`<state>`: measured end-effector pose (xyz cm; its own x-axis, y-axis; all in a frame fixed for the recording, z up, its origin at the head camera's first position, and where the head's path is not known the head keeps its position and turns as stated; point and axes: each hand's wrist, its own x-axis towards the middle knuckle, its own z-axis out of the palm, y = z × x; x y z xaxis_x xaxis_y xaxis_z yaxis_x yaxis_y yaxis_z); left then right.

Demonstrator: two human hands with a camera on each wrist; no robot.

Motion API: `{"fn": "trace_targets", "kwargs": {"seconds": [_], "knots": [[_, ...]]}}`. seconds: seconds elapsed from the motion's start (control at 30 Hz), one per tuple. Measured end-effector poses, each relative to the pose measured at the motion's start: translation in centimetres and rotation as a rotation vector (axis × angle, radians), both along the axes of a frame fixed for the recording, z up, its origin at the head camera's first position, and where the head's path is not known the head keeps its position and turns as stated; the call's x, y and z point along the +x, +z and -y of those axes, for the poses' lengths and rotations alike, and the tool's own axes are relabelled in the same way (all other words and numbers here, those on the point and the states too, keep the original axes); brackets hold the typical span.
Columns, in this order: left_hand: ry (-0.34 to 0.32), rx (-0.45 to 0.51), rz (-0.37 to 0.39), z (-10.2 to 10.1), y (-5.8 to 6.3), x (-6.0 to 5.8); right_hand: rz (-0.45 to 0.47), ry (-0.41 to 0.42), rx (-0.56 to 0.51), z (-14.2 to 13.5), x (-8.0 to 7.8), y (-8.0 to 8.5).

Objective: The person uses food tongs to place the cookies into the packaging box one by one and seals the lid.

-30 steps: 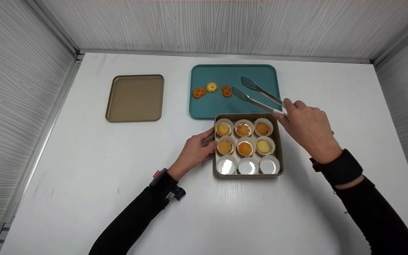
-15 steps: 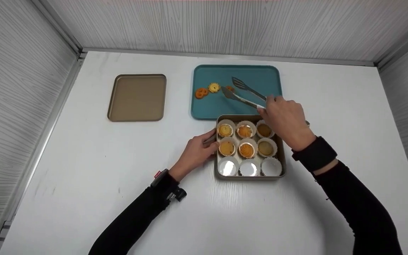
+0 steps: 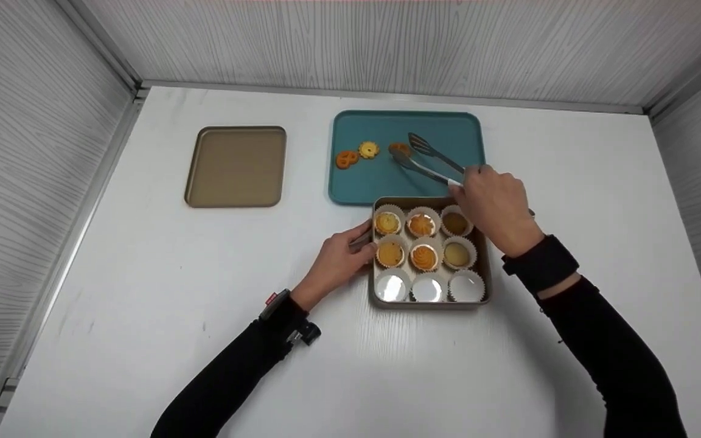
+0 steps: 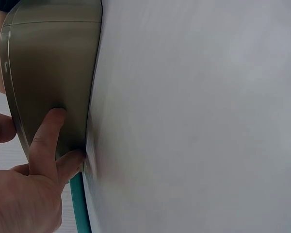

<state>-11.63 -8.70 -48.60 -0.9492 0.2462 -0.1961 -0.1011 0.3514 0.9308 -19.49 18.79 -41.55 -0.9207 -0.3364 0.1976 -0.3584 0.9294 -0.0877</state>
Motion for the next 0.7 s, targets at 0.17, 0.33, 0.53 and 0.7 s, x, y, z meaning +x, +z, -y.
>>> {"fn": "trace_targets", "kwargs": {"seconds": [0.17, 0.33, 0.53, 0.7], "knots": [[-0.007, 0.013, 0.003, 0.0, 0.0, -0.1, 0.041, 0.009, -0.04, -0.2, -0.7, -0.3], [-0.008, 0.047, 0.009, 0.0, -0.1, -0.1, 0.066, 0.0, -0.04, -0.3, -1.2, -0.6], [-0.012, 0.021, -0.015, 0.0, -0.2, -0.1, 0.039, 0.012, -0.047, -0.3, -1.3, -1.1], [-0.007, 0.009, -0.008, 0.1, -0.2, -0.1, 0.026, 0.03, -0.073, -0.7, -1.6, -1.4]]}}
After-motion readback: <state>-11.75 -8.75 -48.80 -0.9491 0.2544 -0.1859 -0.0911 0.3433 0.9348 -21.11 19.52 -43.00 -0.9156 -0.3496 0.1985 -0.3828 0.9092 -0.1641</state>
